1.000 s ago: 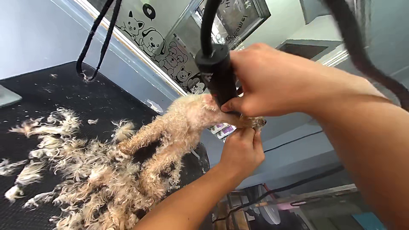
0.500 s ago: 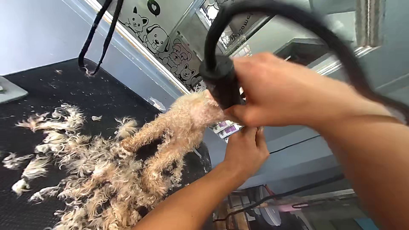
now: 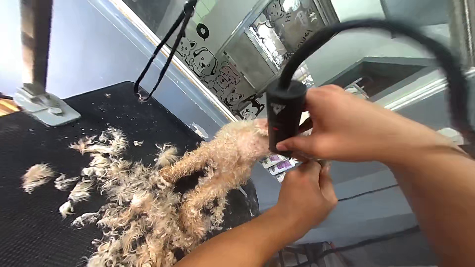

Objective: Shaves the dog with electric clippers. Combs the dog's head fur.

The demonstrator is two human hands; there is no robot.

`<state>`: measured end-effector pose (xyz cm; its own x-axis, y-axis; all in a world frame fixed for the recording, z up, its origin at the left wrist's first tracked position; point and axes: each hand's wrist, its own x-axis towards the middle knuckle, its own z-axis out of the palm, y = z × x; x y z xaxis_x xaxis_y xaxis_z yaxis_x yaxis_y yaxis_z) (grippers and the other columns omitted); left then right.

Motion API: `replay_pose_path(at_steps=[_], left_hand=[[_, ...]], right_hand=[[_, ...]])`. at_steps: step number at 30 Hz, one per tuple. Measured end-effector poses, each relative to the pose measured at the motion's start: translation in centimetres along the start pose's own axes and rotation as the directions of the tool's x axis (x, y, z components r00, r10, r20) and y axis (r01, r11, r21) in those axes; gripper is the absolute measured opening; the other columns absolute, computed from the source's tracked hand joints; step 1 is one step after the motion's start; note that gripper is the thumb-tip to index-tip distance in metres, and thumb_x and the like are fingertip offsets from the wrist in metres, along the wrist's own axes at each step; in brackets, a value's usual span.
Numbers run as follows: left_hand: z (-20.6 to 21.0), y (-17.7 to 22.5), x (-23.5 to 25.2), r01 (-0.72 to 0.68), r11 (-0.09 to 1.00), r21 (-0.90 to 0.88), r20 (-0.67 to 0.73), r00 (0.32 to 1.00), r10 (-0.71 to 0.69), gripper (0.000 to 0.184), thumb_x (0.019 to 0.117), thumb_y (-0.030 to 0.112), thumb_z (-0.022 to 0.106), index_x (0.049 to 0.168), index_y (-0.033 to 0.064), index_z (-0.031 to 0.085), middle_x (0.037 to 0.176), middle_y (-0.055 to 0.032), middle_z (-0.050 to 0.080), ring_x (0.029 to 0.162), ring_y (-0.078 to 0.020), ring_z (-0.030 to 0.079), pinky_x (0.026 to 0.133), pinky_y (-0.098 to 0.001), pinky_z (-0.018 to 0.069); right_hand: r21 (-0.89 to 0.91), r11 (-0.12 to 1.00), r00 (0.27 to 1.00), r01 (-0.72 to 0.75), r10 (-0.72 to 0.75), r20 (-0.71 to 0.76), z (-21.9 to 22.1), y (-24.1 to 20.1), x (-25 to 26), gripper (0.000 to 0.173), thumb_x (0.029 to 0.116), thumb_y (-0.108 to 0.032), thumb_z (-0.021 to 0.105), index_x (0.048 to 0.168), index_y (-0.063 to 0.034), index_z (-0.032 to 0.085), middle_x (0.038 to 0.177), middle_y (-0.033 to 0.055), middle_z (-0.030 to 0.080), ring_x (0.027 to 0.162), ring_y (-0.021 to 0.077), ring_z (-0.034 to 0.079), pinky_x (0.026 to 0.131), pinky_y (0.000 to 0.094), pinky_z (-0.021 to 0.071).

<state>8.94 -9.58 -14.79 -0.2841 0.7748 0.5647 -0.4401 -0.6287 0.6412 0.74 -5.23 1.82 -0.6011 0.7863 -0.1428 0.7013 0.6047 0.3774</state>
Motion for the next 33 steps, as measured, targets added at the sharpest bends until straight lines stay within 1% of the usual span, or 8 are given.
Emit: replay_pose_path(at_steps=[2,5,8,15,24,28,30,33], left_hand=[[0.1,-0.2,-0.3,0.006,1.000,0.019,0.015,1.000,-0.006,0.021,0.0992,0.010,0.058,0.082,0.0026,0.067,0.070,-0.0062,0.064,0.064,-0.0153,0.066,0.058,-0.0329,0.0581],[0.1,-0.4,-0.8,-0.008,0.999,0.044,0.035,0.999,0.006,0.022,0.0989,0.009,0.058,0.080,0.0024,0.065,0.070,-0.0065,0.063,0.062,-0.0159,0.065,0.057,-0.0328,0.0573],[0.0,-0.6,-0.9,-0.024,0.999,0.044,0.057,0.998,0.022,0.020,0.0983,0.008,0.059,0.081,0.0018,0.066,0.072,-0.0069,0.064,0.063,-0.0163,0.066,0.058,-0.0327,0.0580],[-0.1,-1.3,-0.9,0.008,0.999,0.032,0.134,0.991,-0.012,0.018,0.0978,0.008,0.058,0.087,0.0001,0.070,0.076,-0.0092,0.067,0.069,-0.0192,0.069,0.062,-0.0363,0.0595],[-0.2,-1.2,-1.3,0.026,1.000,0.017,0.184,0.982,-0.029,0.021,0.1003,0.010,0.056,0.085,0.0011,0.068,0.075,-0.0085,0.066,0.068,-0.0189,0.068,0.062,-0.0359,0.0587],[-0.3,-1.3,-1.0,0.009,0.999,0.034,0.144,0.989,-0.014,0.020,0.0985,0.009,0.058,0.082,0.0017,0.066,0.073,-0.0081,0.065,0.066,-0.0180,0.067,0.059,-0.0351,0.0587],[-0.1,-1.2,-0.8,-0.010,0.999,0.045,0.118,0.993,0.004,0.019,0.0975,0.008,0.059,0.081,0.0014,0.066,0.073,-0.0082,0.065,0.066,-0.0179,0.067,0.058,-0.0353,0.0581],[-0.3,-0.9,-0.3,-0.001,0.998,0.057,0.113,0.994,-0.006,0.019,0.0974,0.008,0.059,0.081,0.0009,0.066,0.074,-0.0086,0.065,0.067,-0.0185,0.067,0.059,-0.0360,0.0583]], right_hand=[[0.085,0.996,0.995,-0.030,0.037,-0.089,-0.3,-0.1,0.7,0.046,0.0742,-0.035,0.081,0.114,-0.0207,0.063,0.093,-0.0116,0.072,0.082,-0.0028,0.070,0.069,0.0231,0.0636],[-0.052,0.996,0.985,-0.066,0.056,-0.166,-0.7,-0.7,2.9,0.052,0.0727,-0.040,0.078,0.118,-0.0216,0.060,0.098,-0.0089,0.070,0.087,-0.0009,0.069,0.073,0.0265,0.0616],[-0.184,0.981,0.997,-0.064,0.055,-0.052,0.1,-1.1,5.2,0.044,0.0708,-0.030,0.079,0.107,-0.0155,0.060,0.084,-0.0002,0.064,0.077,0.0158,0.066,0.064,0.0432,0.0536],[-0.319,0.930,0.949,-0.180,0.250,0.193,2.8,-1.8,7.2,0.041,0.0746,-0.031,0.081,0.102,-0.0159,0.056,0.078,0.0019,0.058,0.072,0.0232,0.062,0.057,0.0470,0.0477],[-0.098,0.960,0.934,-0.261,0.277,0.226,3.8,-0.5,7.1,0.049,0.0747,-0.040,0.086,0.112,-0.0194,0.061,0.087,-0.0043,0.069,0.079,0.0097,0.069,0.067,0.0362,0.0586],[-0.001,0.979,0.979,-0.201,0.201,0.033,2.1,-0.7,5.5,0.049,0.0713,-0.038,0.083,0.112,-0.0220,0.061,0.092,-0.0092,0.070,0.084,0.0013,0.070,0.072,0.0288,0.0606],[-0.118,0.979,0.986,-0.165,0.164,-0.014,1.1,-1.2,5.0,0.050,0.0724,-0.043,0.079,0.115,-0.0224,0.060,0.095,-0.0070,0.068,0.087,0.0023,0.068,0.074,0.0314,0.0586],[-0.176,0.971,0.986,-0.161,0.166,0.013,1.5,-1.4,4.9,0.047,0.0736,-0.044,0.079,0.109,-0.0189,0.061,0.083,-0.0015,0.065,0.075,0.0104,0.065,0.062,0.0399,0.0536]])
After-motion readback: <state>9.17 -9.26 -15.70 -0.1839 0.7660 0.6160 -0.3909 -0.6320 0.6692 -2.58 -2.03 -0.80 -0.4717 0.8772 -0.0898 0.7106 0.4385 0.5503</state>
